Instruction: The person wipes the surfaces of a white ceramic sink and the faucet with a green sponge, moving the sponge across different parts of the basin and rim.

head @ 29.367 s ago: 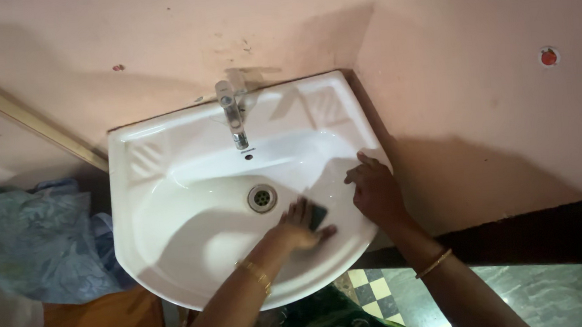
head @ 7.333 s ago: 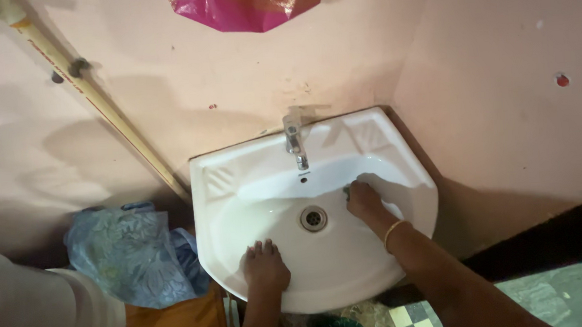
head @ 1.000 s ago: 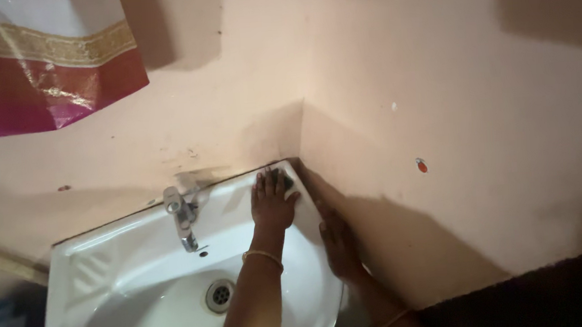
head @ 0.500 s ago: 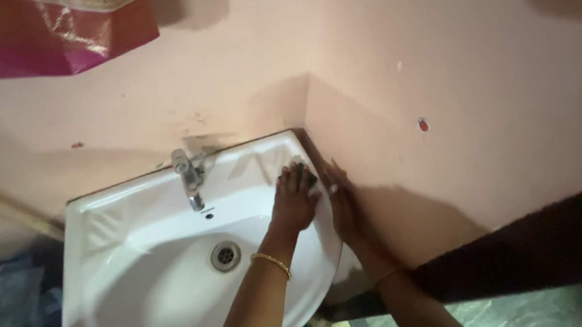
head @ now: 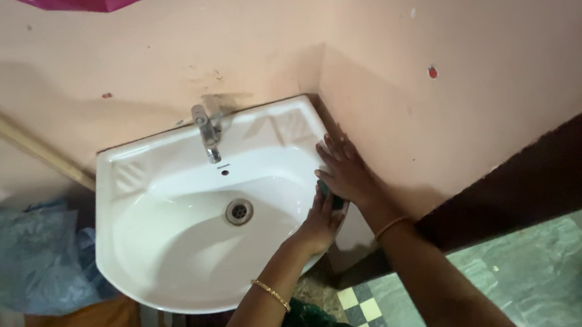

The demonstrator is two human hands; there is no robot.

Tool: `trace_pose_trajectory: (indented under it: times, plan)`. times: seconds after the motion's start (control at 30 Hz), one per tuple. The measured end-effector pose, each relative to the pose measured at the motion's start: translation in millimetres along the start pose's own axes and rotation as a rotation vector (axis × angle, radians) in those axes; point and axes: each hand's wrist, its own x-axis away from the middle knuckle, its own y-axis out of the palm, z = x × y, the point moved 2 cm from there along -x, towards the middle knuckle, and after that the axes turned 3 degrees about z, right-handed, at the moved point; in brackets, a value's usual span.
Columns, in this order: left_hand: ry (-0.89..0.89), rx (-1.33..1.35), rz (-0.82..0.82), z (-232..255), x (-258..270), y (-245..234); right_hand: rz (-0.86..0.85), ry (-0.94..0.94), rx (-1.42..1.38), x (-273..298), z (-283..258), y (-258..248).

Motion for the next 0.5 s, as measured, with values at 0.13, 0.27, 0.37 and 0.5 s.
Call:
trace_pose_trajectory:
  times: [0.13, 0.27, 0.37, 0.5]
  plan:
    - [-0.112, 0.036, -0.112, 15.9, 49.8, -20.7, -0.146, 0.084, -0.089, 6.9, -26.3, -39.8]
    - [0.0, -0.295, -0.106, 23.6, 100.3, -29.1, -0.333, 0.051, -0.101, 26.8, -60.0, -56.5]
    - [-0.006, -0.379, -0.079, 16.1, 141.4, -40.5, -0.311, -0.134, -0.043, 39.3, -97.2, -57.2]
    - [-0.041, -0.454, -0.119, -5.5, 187.4, -57.6, -0.651, 0.203, -0.313, 33.5, -144.4, -39.2]
